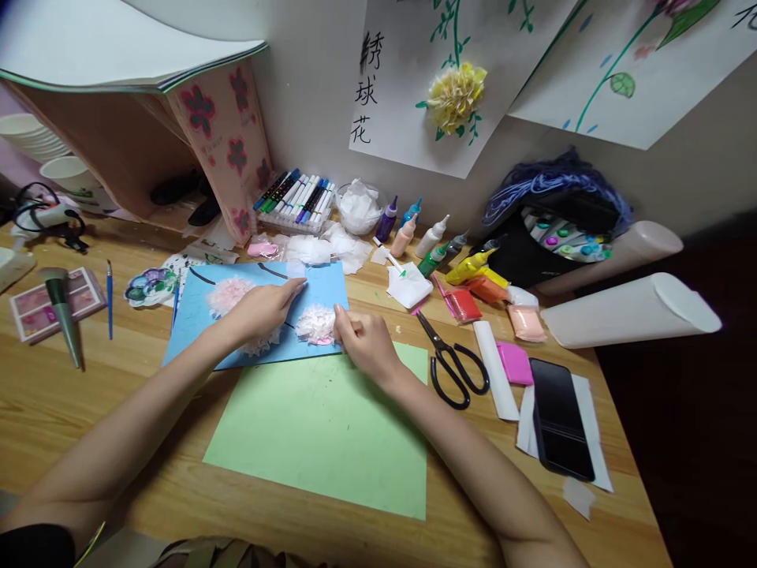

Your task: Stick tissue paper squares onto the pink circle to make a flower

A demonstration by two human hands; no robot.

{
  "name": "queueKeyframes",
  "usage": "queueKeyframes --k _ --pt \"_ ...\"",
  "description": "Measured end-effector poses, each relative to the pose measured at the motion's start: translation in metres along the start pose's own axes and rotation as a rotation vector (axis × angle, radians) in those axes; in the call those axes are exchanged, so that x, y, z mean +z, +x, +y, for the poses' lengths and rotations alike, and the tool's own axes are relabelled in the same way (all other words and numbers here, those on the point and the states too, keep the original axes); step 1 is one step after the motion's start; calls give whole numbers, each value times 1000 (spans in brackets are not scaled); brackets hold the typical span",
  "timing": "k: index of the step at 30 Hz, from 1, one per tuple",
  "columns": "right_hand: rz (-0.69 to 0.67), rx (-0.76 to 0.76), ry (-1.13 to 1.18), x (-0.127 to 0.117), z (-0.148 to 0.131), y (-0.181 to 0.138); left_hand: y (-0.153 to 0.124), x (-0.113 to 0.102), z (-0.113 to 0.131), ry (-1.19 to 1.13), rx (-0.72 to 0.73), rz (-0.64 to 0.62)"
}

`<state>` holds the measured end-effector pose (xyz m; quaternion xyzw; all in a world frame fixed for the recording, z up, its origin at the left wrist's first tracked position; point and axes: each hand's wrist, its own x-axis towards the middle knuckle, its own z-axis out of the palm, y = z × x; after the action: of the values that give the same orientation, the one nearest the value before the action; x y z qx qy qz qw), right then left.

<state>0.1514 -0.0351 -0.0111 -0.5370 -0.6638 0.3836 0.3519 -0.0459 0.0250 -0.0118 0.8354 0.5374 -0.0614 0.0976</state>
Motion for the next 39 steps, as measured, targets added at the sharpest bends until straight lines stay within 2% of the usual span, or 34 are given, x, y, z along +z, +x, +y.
queueKeyframes --k 5,10,15,18,20,22,24,29,33,39 --pt "120 -26 132 1 17 -23 1 1 0 14 0 6" --pt "164 -57 190 3 24 -29 0 0 1 -14 -7 -7" --pt "268 -16 292 3 33 -35 -2 -3 -4 -111 4 -1" --pt "370 70 412 3 43 -35 -1 -7 -12 -222 16 63" --pt "417 138 498 4 48 -33 2 -10 -19 -236 -32 178" --pt "422 184 564 5 52 -31 7 -11 -24 -188 -100 285" --pt "413 201 601 6 54 -29 14 -11 -27 -122 -126 318" --pt "426 189 613 7 55 -29 32 -2 -21 19 -26 286" --pt "431 179 597 7 54 -30 38 4 -9 83 -17 261" --pt "446 157 580 7 52 -32 32 1 -14 -15 -32 299"
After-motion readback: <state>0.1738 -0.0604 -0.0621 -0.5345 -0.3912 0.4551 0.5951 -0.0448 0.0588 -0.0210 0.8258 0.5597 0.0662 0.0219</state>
